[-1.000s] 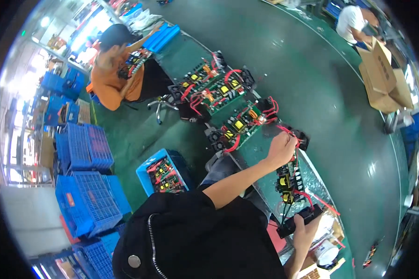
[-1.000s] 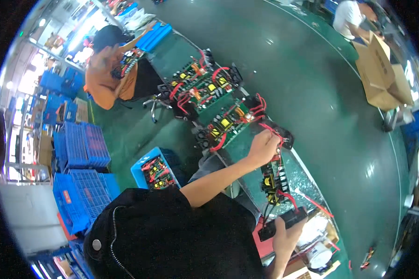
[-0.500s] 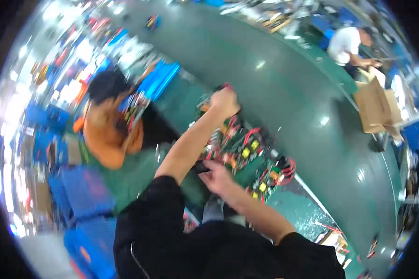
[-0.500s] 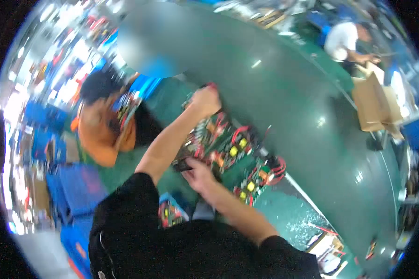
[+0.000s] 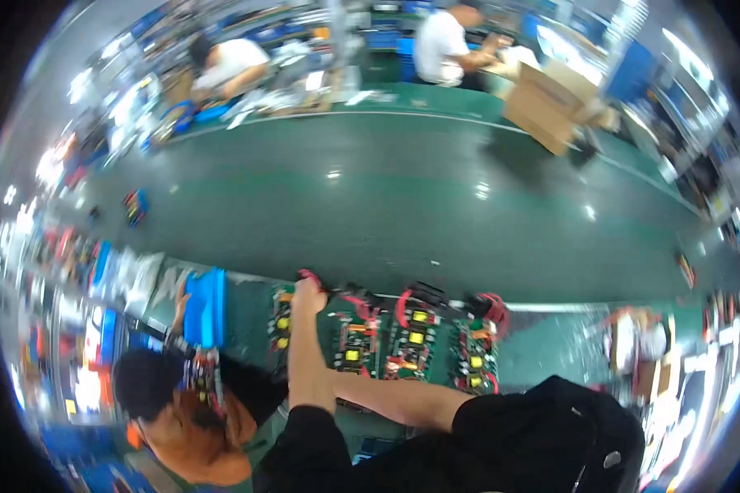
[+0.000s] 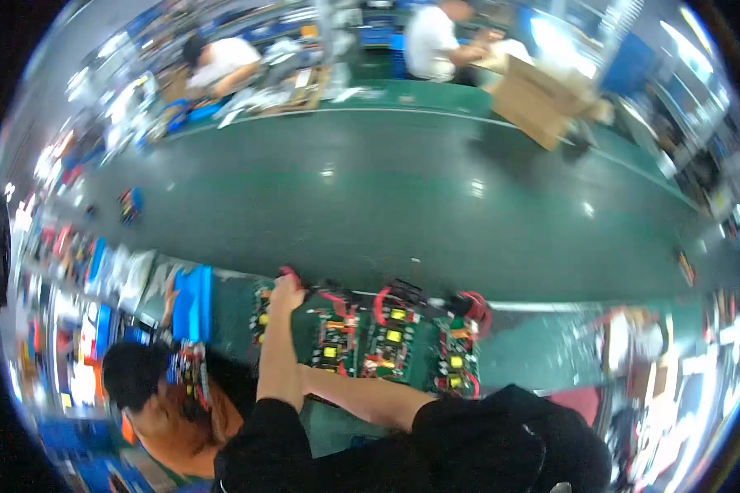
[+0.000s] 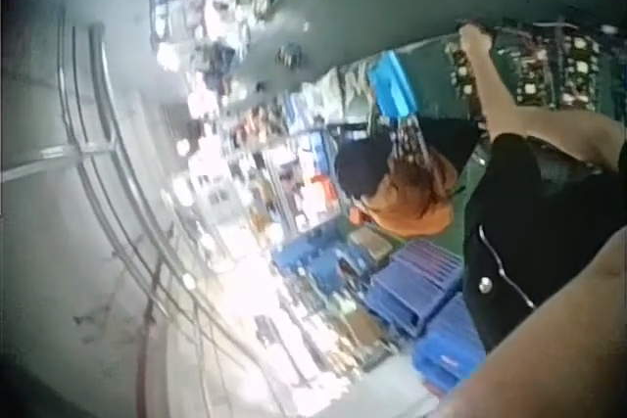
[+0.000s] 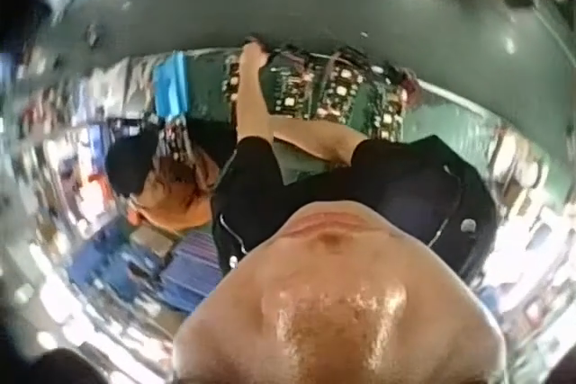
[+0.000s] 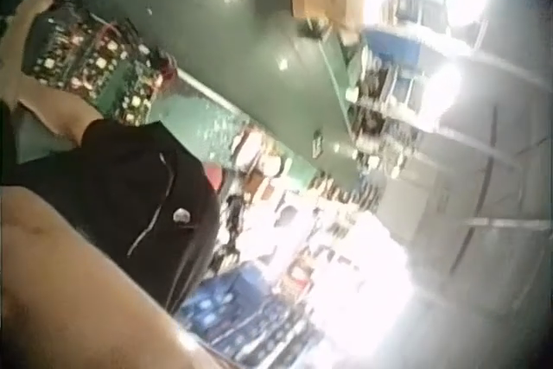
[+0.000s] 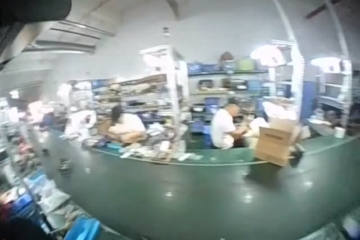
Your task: The worker is seen assembling various components, including cooling fans and wires, onto printed circuit boards and applying a white sealant paste at an assembly line station.
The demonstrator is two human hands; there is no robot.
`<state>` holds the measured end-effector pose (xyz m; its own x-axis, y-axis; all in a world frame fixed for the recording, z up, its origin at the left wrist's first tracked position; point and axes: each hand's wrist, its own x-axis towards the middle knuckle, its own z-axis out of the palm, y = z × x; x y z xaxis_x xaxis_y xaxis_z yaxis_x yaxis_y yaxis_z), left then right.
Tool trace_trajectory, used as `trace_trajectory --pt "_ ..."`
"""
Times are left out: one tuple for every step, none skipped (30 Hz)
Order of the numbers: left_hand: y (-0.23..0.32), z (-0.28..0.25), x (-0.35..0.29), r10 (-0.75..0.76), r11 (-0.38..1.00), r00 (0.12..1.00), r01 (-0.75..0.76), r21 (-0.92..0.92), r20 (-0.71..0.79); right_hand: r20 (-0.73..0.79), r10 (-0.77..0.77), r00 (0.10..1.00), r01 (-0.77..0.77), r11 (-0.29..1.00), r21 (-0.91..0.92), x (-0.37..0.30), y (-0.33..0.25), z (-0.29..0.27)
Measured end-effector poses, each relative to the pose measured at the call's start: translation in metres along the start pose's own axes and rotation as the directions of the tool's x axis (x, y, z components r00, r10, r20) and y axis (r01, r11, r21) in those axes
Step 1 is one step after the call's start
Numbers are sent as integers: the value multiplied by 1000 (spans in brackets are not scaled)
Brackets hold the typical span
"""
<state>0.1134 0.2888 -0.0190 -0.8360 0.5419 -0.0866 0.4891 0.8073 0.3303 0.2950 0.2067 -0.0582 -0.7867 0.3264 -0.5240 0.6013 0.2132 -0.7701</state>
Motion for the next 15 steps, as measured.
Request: trace_trajectory --pt "-4 4 -2 -15 1000 999 14 15 44 200 -510 837 515 857 31 -1 22 -44" --pt "8 0 -1 31 1000 999 -31 1 -13 308 -856 415 876 467 117 -4 39 -85" --pt "25 10 -12 96 995 939 -104 -5 -331 481 -585 654 307 785 537 -3 52 -119" --pt "39 5 -9 133 987 935 -154 -36 -329 714 -397 576 -427 599 678 -9 62 -158" --pt "57 10 -21 157 978 902 -199 -65 -402 629 -231 742 -397 605 690 -28 81 -195" --pt "-12 -12 -64 74 996 844 -34 85 -531 641 -119 759 -411 676 612 -59 50 -213" --pt "59 -6 -61 17 989 873 -85 -119 -488 477 -91 874 -302 666 682 -72 85 -290" --pt "133 3 -61 -13 982 936 -54 -182 -352 308 -46 950 -200 666 719 -95 126 -368" --pt "159 10 -73 23 971 899 -124 -203 -438 107 -62 992 -10 821 571 -113 149 -425" --pt "194 29 -74 187 941 886 -285 -181 -425 -206 -213 955 241 962 125 -148 183 -490" --pt "205 17 -93 171 960 882 -249 -126 -439 -246 40 968 77 890 449 -144 193 -525" --pt "287 63 -88 280 909 882 -371 -189 -379 -404 314 859 -8 797 604 -186 259 -596" --pt "338 78 -101 349 878 880 -427 -216 -321 -525 218 823 -162 975 151 -214 284 -649" --pt "396 97 -111 465 804 850 -523 -283 -250 -690 141 710 -52 988 149 -233 356 -704" --pt "442 110 -124 553 737 811 -583 -343 -189 -831 13 556 95 992 79 -239 392 -749"
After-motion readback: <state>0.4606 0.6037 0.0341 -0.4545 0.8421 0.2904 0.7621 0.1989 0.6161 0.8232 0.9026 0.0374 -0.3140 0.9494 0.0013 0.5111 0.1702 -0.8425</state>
